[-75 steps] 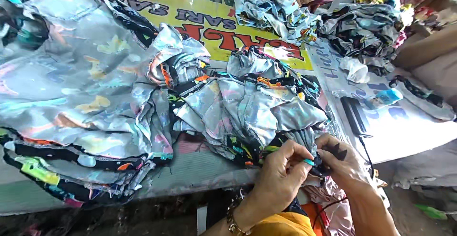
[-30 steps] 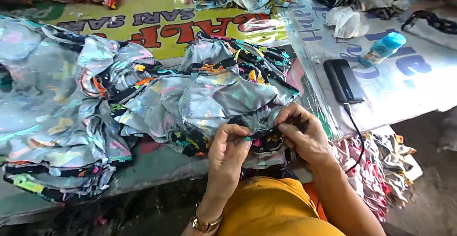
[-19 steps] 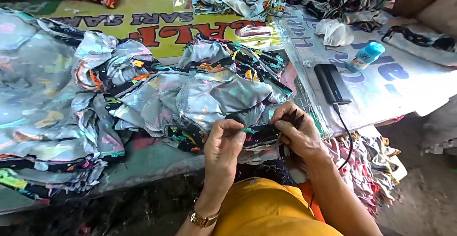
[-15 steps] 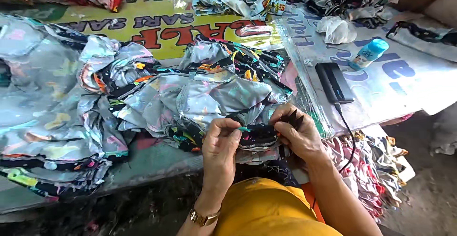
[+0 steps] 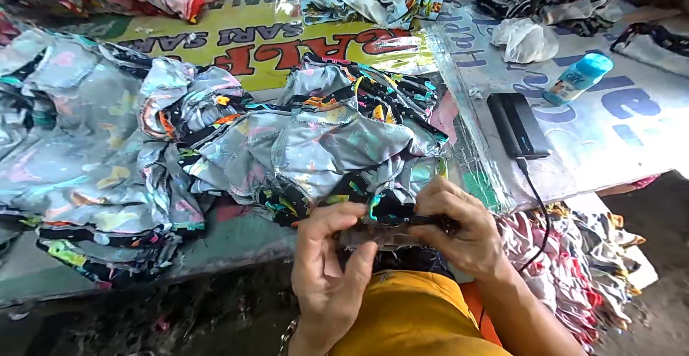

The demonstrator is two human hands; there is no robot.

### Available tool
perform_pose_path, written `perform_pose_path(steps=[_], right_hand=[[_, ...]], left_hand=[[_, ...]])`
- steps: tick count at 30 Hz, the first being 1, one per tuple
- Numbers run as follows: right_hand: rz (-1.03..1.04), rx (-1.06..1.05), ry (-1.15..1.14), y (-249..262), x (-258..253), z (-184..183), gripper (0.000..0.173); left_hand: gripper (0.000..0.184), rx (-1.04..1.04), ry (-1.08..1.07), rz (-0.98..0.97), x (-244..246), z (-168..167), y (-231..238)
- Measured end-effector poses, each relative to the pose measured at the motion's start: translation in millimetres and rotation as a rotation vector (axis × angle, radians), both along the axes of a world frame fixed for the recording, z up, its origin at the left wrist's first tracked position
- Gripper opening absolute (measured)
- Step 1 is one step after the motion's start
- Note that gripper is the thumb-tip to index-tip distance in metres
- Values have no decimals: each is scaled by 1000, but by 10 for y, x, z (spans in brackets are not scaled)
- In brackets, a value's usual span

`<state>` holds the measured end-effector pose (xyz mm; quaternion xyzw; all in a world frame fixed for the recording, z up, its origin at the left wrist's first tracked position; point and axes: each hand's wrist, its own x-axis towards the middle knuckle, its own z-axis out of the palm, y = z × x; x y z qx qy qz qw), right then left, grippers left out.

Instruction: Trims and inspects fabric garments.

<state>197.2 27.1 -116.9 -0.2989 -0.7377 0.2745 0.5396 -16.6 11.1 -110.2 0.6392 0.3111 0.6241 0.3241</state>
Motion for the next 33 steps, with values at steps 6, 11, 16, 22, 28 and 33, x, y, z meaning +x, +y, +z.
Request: perform_pose_path(steps=[6, 11, 16, 22, 28, 33], right_hand=[[-52, 87, -228, -178, 55, 47, 18], [-131, 220, -418, -292, -151, 73, 10], [-130, 244, -343, -274, -229, 33, 20], [-151, 115, -219, -80, -81, -62, 23], [-148, -52, -110, 257, -95, 219, 42], [109, -209, 139, 501, -62, 459, 6]], left_hand=[[72, 157, 728, 323, 48, -154, 60], [34, 180, 768, 284, 200, -139, 100], [26, 49, 482, 163, 122, -40, 157], [29, -199, 82, 56, 93, 149, 267], [31, -206, 36, 5, 115, 182, 327], [31, -39, 225, 32, 83, 208, 346]])
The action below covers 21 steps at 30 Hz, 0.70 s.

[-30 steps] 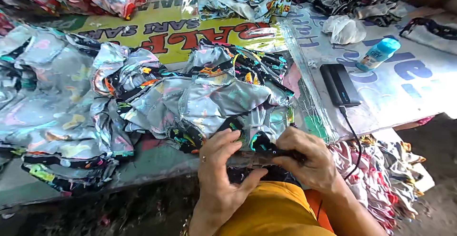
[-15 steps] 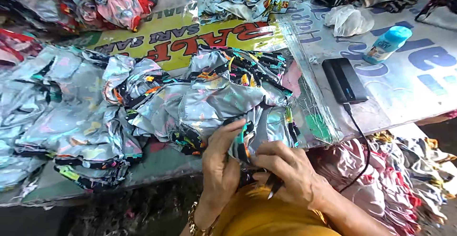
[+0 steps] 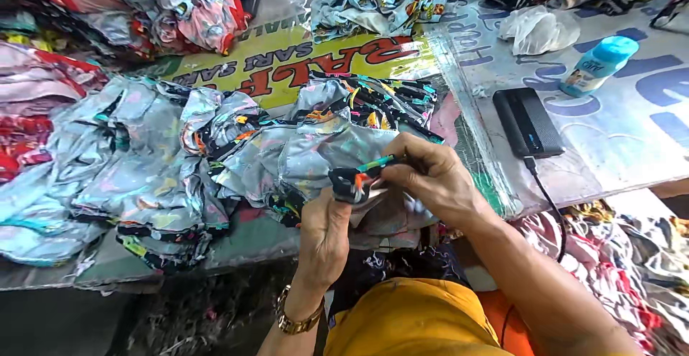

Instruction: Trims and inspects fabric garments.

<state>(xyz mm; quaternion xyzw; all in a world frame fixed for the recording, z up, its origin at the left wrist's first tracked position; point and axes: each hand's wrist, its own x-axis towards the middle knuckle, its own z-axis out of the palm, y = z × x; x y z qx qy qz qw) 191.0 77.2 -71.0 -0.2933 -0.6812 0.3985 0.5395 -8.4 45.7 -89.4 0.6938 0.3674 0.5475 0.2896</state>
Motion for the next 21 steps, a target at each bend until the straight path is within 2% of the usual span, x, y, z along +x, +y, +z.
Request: perform_pose_path(steps=[7, 11, 14, 17, 19, 21], right_hand=[[-59, -123, 84, 104, 112, 94, 20], [-64, -61, 38, 241, 118, 225, 23], [-100, 36, -146, 534, -2, 511, 18], [-91, 121, -237, 913, -272, 801, 20], [-58, 135, -295, 1158, -455, 921, 22], [-67, 163, -386, 1360, -577, 933, 21]], left_hand=[[33, -103, -84, 25, -105, 11, 108], [31, -10, -35, 81, -152, 78, 142], [35, 135, 160, 298, -285, 328, 245], [32, 429, 454, 526, -353, 640, 442], [35, 583, 657, 479, -300, 732, 547], [30, 687, 865, 332, -229, 655, 690]])
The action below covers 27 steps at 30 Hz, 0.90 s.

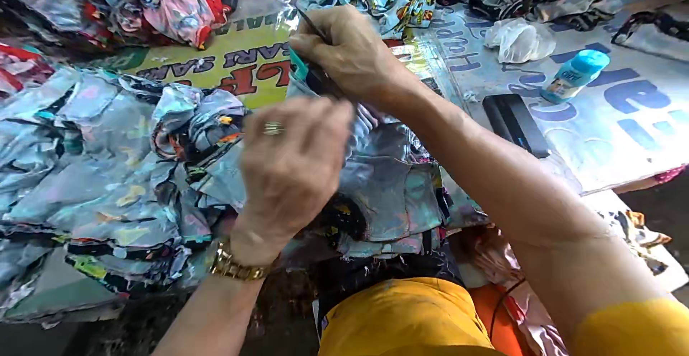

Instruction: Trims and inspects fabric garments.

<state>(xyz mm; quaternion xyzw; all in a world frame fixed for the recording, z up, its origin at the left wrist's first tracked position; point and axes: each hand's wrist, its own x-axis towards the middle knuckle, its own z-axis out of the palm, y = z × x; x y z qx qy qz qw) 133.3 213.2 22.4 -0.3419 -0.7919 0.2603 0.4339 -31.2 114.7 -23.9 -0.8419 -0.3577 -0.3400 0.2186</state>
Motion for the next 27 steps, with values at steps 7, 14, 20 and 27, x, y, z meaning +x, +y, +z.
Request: perform_pose_path(steps=[7, 14, 20, 27], right_hand=[[-115, 279, -346, -433, 162, -433, 17], [-394, 112, -924, -652, 1044, -954, 39], [-482, 93, -563, -1255, 1200, -974, 21], [-328, -240, -112, -1329, 1174, -1227, 15]], left_hand=[[61, -784, 179, 48, -401, -360, 777], [64, -761, 150, 64, -472, -462, 861], [43, -280, 82, 82, -232, -264, 328], [48, -592, 55, -161, 794, -625, -255]])
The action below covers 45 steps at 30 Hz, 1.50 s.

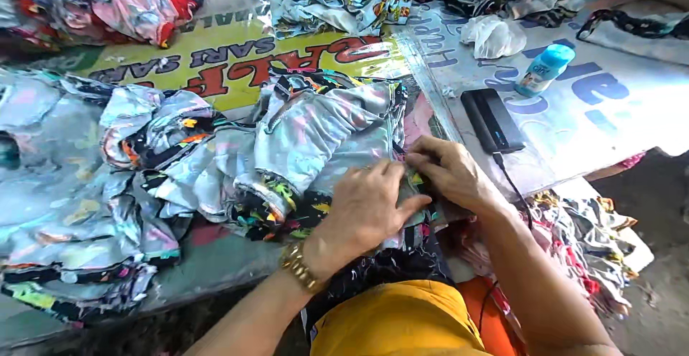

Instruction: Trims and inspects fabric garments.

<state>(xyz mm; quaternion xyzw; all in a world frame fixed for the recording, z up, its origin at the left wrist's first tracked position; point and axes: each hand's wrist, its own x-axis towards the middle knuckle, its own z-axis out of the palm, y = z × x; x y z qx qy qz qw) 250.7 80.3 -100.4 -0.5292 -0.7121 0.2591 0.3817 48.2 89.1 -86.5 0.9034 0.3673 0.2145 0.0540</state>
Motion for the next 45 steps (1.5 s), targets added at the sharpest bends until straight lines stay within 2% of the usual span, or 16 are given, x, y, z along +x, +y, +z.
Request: perform_pose_path(steps=[1, 5, 9, 14, 19, 22, 26, 28, 31, 34, 36, 39, 41, 42, 45], right_hand=[[-25, 5, 39, 1, -2, -11, 14], [-62, 39, 102, -26, 9, -73, 11], [-46, 59, 114, -41, 31, -109, 11], [-3, 124, 341, -116, 30, -66, 14], [149, 150, 418, -273, -176, -7, 31], [151, 143, 454, -317, -290, -19, 8], [148, 85, 542, -306, -253, -68, 11], [141, 78, 514, -335, -267, -73, 3], [129, 109, 288, -406, -340, -89, 20], [92, 249, 176, -457, -267, -40, 24], [84, 360, 55, -511, -173, 26, 21], [117, 449, -257, -625, -107, -11, 7], [170, 401, -448, -693, -111, -113, 11], [182, 360, -492, -718, -116, -154, 13], [187, 267, -480, -770, -69, -96, 17]], left_hand=[[49, -12, 30, 13, 56, -59, 33], [18, -125, -36, 31, 28, -36, 99], [27, -245, -239, 87, -114, 0, 9], [11, -414, -644, 103, -157, 35, -187], [6, -458, -903, -17, -85, 9, -371], [6, -464, -908, -49, -96, -70, -396], [11, -522, -1019, -73, -167, -134, -406], [10, -493, -1058, -84, -176, -160, -406], [7, -329, -973, -49, -184, -139, -450], [9, -140, -889, -118, -362, -8, -431], [10, -109, -795, -203, -547, 59, -448], [17, -79, -456, -249, -774, -51, -548], [15, -29, -229, -199, -814, -265, -609], [12, -24, -198, -161, -810, -374, -643], [11, -105, -333, -43, -745, -486, -747]])
